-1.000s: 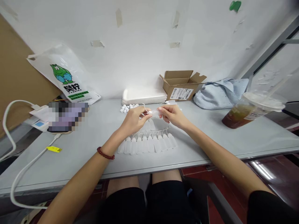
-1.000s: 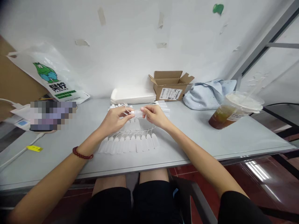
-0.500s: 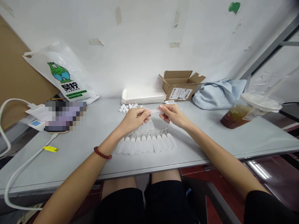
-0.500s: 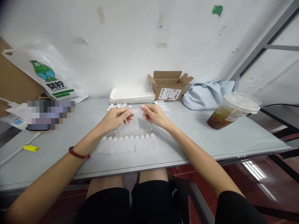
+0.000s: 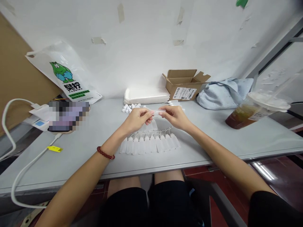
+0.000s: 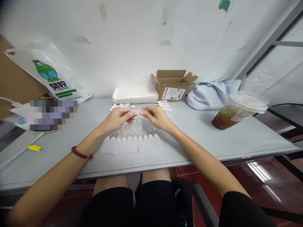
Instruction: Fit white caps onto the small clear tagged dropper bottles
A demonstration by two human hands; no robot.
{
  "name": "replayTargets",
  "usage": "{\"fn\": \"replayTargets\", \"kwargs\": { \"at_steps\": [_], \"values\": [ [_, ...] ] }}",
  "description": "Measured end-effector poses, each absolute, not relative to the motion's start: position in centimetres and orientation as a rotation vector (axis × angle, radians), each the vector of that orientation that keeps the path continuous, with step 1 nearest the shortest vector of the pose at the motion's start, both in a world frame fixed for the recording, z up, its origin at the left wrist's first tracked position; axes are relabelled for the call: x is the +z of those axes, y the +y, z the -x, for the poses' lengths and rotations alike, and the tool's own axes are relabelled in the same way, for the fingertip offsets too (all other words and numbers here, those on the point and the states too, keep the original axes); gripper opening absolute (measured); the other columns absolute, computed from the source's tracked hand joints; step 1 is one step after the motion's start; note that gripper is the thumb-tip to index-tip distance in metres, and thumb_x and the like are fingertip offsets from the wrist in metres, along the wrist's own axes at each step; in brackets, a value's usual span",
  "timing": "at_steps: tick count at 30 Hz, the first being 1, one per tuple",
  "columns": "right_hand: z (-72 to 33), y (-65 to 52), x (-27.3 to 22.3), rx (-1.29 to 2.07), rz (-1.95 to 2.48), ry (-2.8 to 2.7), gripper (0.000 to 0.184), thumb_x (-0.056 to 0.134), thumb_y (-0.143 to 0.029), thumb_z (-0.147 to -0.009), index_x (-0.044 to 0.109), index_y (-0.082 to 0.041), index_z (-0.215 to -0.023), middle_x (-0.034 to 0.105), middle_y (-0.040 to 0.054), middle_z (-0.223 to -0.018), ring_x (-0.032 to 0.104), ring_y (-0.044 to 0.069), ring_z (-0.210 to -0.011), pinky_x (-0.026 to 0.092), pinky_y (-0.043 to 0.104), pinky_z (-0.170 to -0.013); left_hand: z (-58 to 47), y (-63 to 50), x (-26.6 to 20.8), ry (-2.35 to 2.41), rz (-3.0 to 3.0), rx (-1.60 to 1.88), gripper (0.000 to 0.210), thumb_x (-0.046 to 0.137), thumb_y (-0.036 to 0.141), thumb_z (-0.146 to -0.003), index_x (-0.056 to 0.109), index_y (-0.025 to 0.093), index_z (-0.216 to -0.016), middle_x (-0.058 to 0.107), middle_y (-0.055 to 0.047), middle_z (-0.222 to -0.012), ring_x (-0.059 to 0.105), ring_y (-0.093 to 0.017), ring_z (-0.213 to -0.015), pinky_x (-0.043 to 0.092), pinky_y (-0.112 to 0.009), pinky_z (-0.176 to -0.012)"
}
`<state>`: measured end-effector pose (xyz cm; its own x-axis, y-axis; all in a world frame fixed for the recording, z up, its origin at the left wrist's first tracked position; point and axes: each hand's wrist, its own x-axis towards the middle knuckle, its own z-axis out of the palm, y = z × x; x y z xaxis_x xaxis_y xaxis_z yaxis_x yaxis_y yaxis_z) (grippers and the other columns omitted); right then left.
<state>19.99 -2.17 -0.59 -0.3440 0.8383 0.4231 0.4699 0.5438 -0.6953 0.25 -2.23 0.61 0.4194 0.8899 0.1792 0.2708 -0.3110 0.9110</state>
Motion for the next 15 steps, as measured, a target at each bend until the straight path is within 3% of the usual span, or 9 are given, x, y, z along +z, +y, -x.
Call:
{"fn": "replayTargets", "kwargs": {
  "at_steps": [8, 15],
  "values": [
    [-20.31, -2.24, 0.04, 0.774, 1.028, -1.909, 0.045, 0.052, -0.053, -0.084, 0.066, -0.011, -0.084, 0.048, -0.0022, -0.059, 0.039, 0.007, -0.050, 0.029, 0.023, -0.049, -0.44, -2.66, 0.44, 0.993, -1.968, 1.110, 0.020, 0.063, 0.035, -0.080, 0.068, 0.016, -0.084, 0.068, -0.005, -0.084, 0.061, -0.015, -0.075, 0.051, -0.028, -0.069],
    [-20.10, -2.25, -0.13, 0.799, 0.986, -1.855, 0.042, 0.056, -0.053, -0.082, 0.064, -0.013, -0.087, 0.053, -0.0004, -0.064, 0.043, 0.008, -0.054, 0.035, 0.022, -0.051, -0.15, -2.42, 0.86, 1.017, -1.854, 0.913, 0.042, 0.051, 0.048, -0.087, 0.064, 0.013, -0.069, 0.066, -0.005, -0.068, 0.060, -0.012, -0.057, 0.050, -0.025, -0.056]
  ]
}}
